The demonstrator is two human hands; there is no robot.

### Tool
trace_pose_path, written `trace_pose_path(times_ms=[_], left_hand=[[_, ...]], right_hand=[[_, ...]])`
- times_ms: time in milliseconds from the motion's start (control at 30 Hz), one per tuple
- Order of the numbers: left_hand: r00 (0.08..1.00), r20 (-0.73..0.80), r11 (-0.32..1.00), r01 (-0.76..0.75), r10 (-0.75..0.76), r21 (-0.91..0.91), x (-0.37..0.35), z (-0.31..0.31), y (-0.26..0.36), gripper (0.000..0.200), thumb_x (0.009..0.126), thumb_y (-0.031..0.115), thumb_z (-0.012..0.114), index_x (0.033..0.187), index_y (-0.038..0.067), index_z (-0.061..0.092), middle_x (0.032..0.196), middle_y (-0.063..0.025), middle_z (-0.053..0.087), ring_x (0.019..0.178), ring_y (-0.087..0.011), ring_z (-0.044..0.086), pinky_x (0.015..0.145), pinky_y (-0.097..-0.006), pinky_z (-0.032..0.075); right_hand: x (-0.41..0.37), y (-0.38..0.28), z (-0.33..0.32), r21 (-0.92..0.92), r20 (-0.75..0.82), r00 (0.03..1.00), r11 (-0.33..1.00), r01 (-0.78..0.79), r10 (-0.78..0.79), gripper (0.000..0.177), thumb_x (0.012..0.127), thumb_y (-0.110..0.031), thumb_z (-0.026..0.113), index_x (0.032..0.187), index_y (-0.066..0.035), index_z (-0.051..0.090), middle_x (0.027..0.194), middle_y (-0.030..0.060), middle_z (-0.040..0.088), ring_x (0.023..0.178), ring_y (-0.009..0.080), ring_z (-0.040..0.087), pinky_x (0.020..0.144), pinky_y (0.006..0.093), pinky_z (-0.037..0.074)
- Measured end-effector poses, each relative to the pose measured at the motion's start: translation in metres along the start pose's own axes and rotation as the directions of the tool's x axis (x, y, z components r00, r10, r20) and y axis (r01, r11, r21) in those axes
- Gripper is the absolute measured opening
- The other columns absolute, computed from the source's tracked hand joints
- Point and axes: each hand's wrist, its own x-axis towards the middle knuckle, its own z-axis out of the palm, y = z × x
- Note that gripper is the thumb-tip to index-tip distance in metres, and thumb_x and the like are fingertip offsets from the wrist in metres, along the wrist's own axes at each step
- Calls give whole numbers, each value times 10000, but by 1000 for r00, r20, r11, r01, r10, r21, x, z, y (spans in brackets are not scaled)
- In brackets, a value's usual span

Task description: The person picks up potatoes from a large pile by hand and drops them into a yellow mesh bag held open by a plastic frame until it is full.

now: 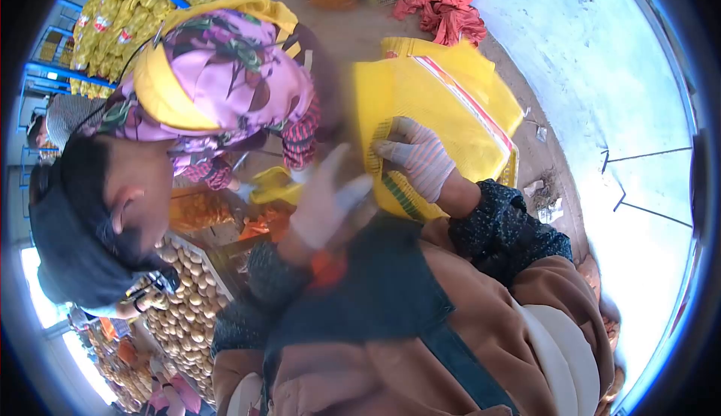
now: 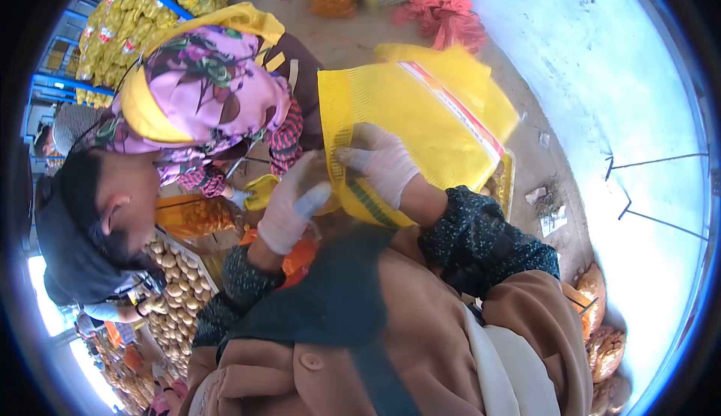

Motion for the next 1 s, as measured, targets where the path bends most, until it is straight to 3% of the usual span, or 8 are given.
trace_pose_path(times_ms=[133, 267, 400, 567, 633, 767, 900, 1000], left_hand=[[981, 130, 941, 179, -147, -288, -6, -8, 5, 391, 972, 235, 617, 1270, -16, 586, 1027, -54, 665, 901, -131, 617, 828, -281, 508], [979, -7, 943, -194, 204, 271, -29, -30, -46, 295, 975, 200, 605, 1193, 0, 611, 1022, -54, 669, 857, -135, 635, 733, -289, 543], [982, -160, 983, -75, 102, 165, -38, -33, -111, 217, 967, 169, 590, 1111, 9, 617, 984, -73, 679, 844, -202, 661, 695, -348, 551], [978, -126, 823, 206, -164, 530, -68, -35, -94, 216, 946, 152, 556, 1112, 18, 592, 1008, -218, 659, 911, -391, 636, 805, -456, 509], [935, -88, 762, 332, -344, 555, -75, -37, -83, 224, 937, 163, 552, 1110, 25, 588, 1025, -257, 639, 949, -435, 603, 854, -484, 482], [920, -95, 767, 372, -381, 523, -89, -44, -76, 287, 906, 140, 564, 1172, 39, 604, 1037, -240, 651, 965, -410, 618, 864, -476, 488], [961, -200, 785, 272, -192, 557, -96, -56, -75, 337, 883, 134, 567, 1206, 59, 625, 1036, -215, 664, 972, -386, 632, 856, -451, 504], [919, -385, 775, 301, -81, 555, -99, -83, -81, 345, 880, 178, 552, 1197, 79, 648, 1044, -189, 682, 992, -361, 646, 874, -437, 509]], right_hand=[[-5, 21, 23, -150, 65, 998, 989, 19, -10, 305, 919, -86, 634, 1197, 33, 587, 1043, 107, 660, 924, 190, 645, 826, 317, 540], [-4, 25, 33, -125, -157, 985, 991, 47, -67, 269, 930, -105, 614, 1166, 22, 596, 1016, 110, 656, 922, 201, 645, 806, 317, 540], [6, 22, 4, 13, -221, 974, 998, 58, -54, 268, 925, -95, 591, 1170, 13, 604, 1047, 119, 652, 956, 211, 646, 810, 330, 537], [-9, -24, 4, -634, 96, 993, 764, 119, -76, 298, 903, -136, 586, 1171, -14, 634, 1065, 107, 659, 943, 180, 656, 838, 280, 511], [-17, -45, 24, -598, 198, 955, 799, -60, 220, 365, 903, -168, 614, 1231, -12, 581, 971, 80, 659, 887, 155, 663, 807, 262, 514], [-35, -67, 43, -973, 205, 911, 177, 149, 358, 457, 872, -302, 693, 1251, -60, 612, 1003, 155, 675, 914, 212, 663, 849, 322, 504], [-27, -57, 27, -828, 64, 907, -485, 280, 416, 277, 847, -185, 639, 1100, -75, 664, 1009, 179, 645, 899, 342, 654, 826, 432, 519], [-3, -45, 27, -735, 230, 952, -605, 306, 203, 226, 809, -129, 617, 1020, -61, 661, 1018, 173, 601, 937, 376, 625, 828, 454, 513]])
